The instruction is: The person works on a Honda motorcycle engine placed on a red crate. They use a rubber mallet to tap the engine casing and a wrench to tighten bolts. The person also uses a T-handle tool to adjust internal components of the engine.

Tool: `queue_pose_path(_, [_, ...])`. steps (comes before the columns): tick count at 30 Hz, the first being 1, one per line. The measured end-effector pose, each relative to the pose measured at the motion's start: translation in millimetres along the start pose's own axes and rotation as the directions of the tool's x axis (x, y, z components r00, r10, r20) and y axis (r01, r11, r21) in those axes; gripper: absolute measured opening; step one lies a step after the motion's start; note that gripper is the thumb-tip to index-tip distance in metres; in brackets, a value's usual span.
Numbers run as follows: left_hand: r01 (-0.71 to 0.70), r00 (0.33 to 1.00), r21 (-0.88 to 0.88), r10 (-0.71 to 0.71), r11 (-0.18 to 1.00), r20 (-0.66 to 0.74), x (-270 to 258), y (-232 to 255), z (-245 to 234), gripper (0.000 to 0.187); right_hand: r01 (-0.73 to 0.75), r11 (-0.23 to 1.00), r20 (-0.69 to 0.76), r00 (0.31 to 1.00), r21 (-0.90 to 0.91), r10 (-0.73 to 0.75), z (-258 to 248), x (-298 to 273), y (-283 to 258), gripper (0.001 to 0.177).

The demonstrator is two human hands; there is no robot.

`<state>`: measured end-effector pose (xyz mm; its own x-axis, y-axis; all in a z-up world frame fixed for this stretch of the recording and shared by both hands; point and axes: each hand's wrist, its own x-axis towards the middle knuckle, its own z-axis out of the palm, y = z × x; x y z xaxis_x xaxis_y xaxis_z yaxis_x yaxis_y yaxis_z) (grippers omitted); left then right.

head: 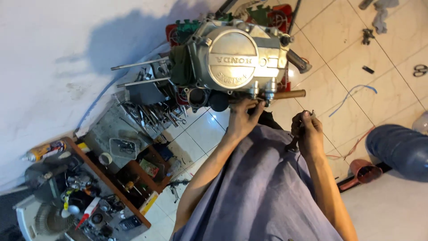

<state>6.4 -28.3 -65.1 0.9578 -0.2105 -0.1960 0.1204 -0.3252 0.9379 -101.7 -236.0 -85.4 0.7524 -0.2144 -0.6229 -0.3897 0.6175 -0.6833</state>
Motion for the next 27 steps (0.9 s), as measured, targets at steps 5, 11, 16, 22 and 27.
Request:
queue_pose_path(5, [-0.044, 0.998, -0.028, 0.045, 0.999, 0.053, 10, 18, -9, 0.032, 0.022, 0.999, -0.036, 0.999, 0.030, -0.021, -5, -31, 21, 0.035])
queue_pose_path(11, [-0.193, 0.962, 0.405, 0.254, 0.894, -0.101, 7, 33, -13, 0.035, -0.013, 0.999, -0.136, 0.991, 0.049, 0.020, -2, -78, 60, 0.032])
queue_pose_path(16, [-0.297, 0.917, 0.664, 0.398, 0.686, -0.002, 9, 42, -17, 0.038, 0.026, 0.999, -0.068, 0.997, 0.024, -0.024, -11, -98, 96, 0.036])
queue_pose_path(22, [-0.261, 0.951, 0.373, 0.304, 0.890, -0.060, 18, 25, -12, 0.050, 0.082, 0.989, -0.088, 0.994, 0.122, -0.072, -16, -130, 97, 0.031])
queue_pose_path(27, [-0.050, 0.998, 0.373, 0.063, 0.926, -0.025, 4, 43, -7, 0.054, 0.030, 0.991, -0.105, 0.994, 0.130, -0.017, -30, -138, 111, 0.030])
